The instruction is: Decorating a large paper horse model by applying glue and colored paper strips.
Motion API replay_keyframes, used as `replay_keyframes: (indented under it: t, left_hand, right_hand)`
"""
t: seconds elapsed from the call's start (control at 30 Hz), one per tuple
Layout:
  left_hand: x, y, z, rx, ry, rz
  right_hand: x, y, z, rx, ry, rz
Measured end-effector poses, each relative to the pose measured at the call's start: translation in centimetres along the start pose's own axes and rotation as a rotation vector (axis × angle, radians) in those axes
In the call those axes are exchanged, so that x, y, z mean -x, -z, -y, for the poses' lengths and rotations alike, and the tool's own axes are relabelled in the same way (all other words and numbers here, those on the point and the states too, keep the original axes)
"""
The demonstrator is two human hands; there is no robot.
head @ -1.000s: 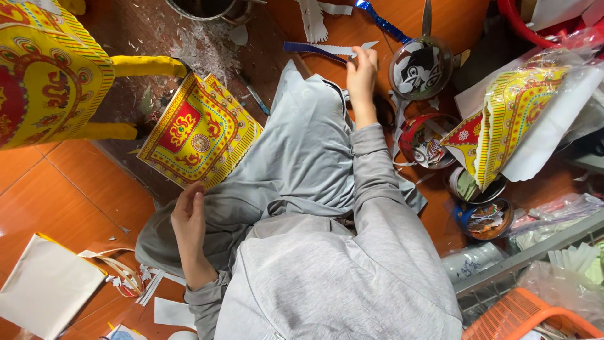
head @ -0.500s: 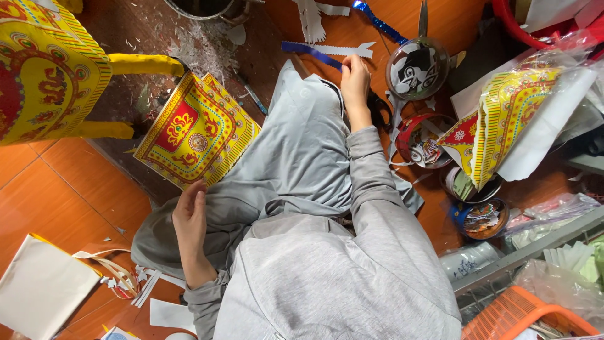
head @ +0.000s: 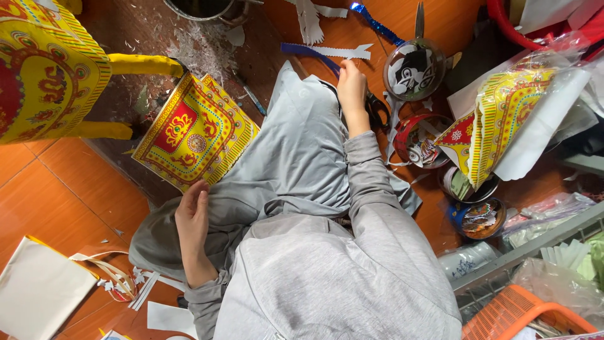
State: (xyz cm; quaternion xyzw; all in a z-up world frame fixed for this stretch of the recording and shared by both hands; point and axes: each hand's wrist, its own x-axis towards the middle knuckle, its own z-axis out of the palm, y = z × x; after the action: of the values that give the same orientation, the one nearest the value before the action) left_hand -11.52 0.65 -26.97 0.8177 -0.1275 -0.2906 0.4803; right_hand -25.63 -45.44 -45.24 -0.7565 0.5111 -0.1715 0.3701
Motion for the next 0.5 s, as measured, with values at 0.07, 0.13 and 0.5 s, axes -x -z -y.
replay_keyframes:
  t: [0.07, 0.13, 0.5]
  left_hand:
    - [0.1, -0.1, -0.2, -0.003, 0.007, -0.006]
    - [0.1, -0.2, -0.9, -0.011, 0.015, -0.004]
    - [-2.3, -3.2, -6.7, -0.009, -0.138, 0.064]
  right_hand:
    - [0.2, -0.6, -1.4, 0.078, 0.188, -0.080]
    - [0.8, 1.0, 1.6, 0.136, 0.300, -0.201]
    - [10.2, 4.4, 18.5, -0.160, 0.858, -0.037]
